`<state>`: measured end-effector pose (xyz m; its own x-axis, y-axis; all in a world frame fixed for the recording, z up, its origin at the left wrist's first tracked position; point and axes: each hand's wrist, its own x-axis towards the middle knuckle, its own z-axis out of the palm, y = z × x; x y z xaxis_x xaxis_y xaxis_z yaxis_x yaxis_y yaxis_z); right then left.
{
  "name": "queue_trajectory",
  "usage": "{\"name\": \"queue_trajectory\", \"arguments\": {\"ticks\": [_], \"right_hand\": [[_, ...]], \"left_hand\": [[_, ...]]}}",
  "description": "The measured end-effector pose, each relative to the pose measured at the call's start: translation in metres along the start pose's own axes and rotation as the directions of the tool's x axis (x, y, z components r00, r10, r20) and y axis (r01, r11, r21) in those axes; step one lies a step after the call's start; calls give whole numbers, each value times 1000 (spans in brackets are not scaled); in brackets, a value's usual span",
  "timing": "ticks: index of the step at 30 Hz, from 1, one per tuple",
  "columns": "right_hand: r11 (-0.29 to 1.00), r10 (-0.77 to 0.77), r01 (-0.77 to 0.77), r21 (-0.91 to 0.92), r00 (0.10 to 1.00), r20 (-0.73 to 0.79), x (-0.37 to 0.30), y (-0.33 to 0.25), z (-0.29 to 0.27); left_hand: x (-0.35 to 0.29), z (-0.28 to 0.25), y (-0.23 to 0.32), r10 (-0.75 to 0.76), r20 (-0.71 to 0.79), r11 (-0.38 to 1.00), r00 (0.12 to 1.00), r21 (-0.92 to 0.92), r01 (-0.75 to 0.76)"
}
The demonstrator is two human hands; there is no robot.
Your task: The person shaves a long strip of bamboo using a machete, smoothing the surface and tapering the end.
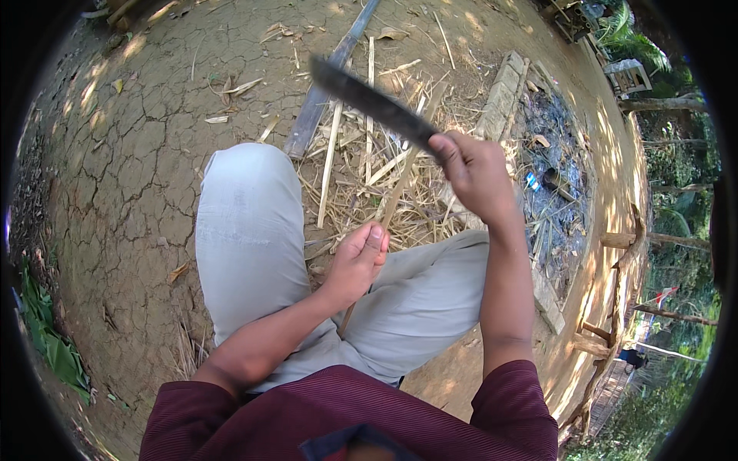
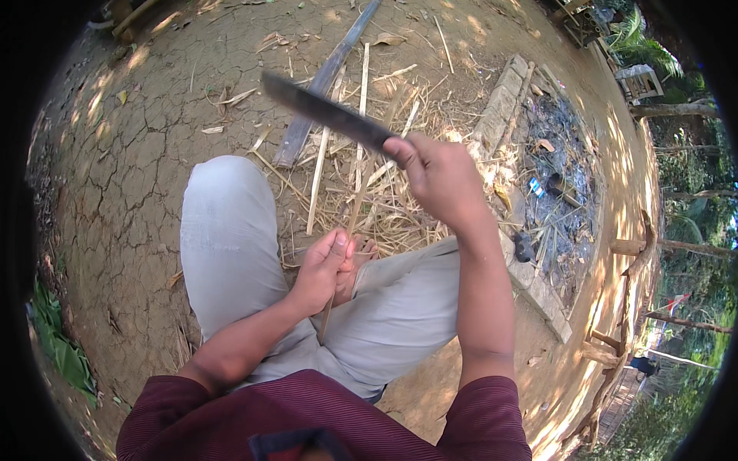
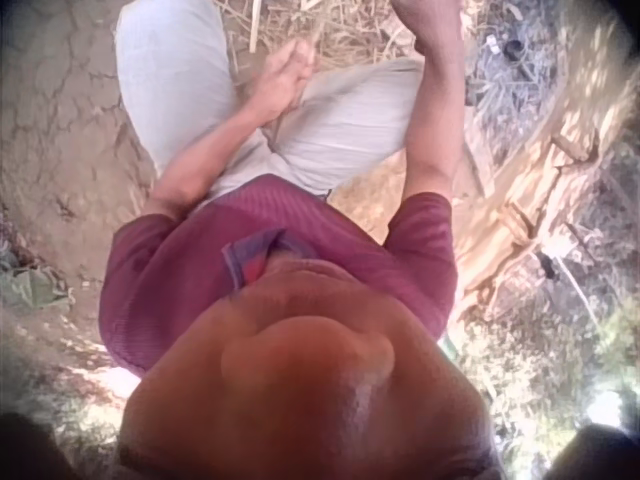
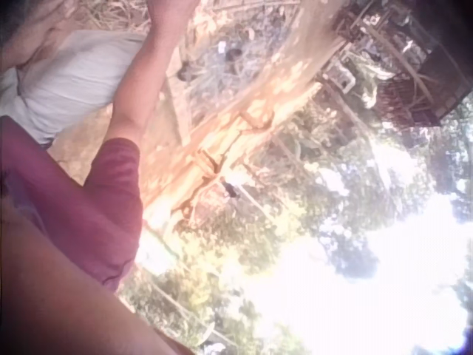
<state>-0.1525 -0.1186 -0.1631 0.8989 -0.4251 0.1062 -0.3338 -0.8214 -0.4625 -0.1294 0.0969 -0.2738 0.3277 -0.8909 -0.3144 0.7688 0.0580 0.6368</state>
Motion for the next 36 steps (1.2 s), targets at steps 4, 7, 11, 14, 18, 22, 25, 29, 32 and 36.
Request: {"name": "queue_trajectory", "arguments": {"ticks": [4, 7, 11, 14, 18, 22, 25, 29, 32, 36], "right_hand": [[998, -14, 17, 69, 999, -37, -8, -4, -5], [965, -235, 246, -88, 965, 120, -31, -10, 16], [949, -284, 301, -89, 944, 164, -48, -11, 38], [948, -263, 295, -122, 937, 229, -55, -7, 38], [931, -227, 236, -278, 972, 67, -40, 6, 28], [946, 36, -109, -305, 971, -237, 1, 51, -4], [931, 269, -325, -167, 919, -286, 8, 72, -22], [857, 515, -506, 102, 850, -107, -18, 116, -18], [775, 628, -630, -43, 776, -56, -42, 158, 21], [720, 688, -688, -92, 725, -30, -73, 185, 143]], "left_hand": [[3, 1, 2, -1, -17, 1000, 1000, -22, 1], [5, 1, 9, -17, -105, 999, 994, -50, 12], [7, -9, 1, 3, -85, 999, 996, -53, -8], [3, -6, -1, -12, -114, 1000, 993, 11, 13], [2, 0, -1, 7, -127, 1000, 992, 5, -6], [0, 6, -6, -15, -26, 1000, 1000, 24, 15], [1, 10, -3, -21, -25, 1000, 999, 2, 21], [7, -2, 15, 146, -209, 988, 967, 72, -133], [14, 11, 76, 251, -192, 965, 949, 121, -231], [63, 32, 154, 237, -128, 961, 963, 178, -213]]}}
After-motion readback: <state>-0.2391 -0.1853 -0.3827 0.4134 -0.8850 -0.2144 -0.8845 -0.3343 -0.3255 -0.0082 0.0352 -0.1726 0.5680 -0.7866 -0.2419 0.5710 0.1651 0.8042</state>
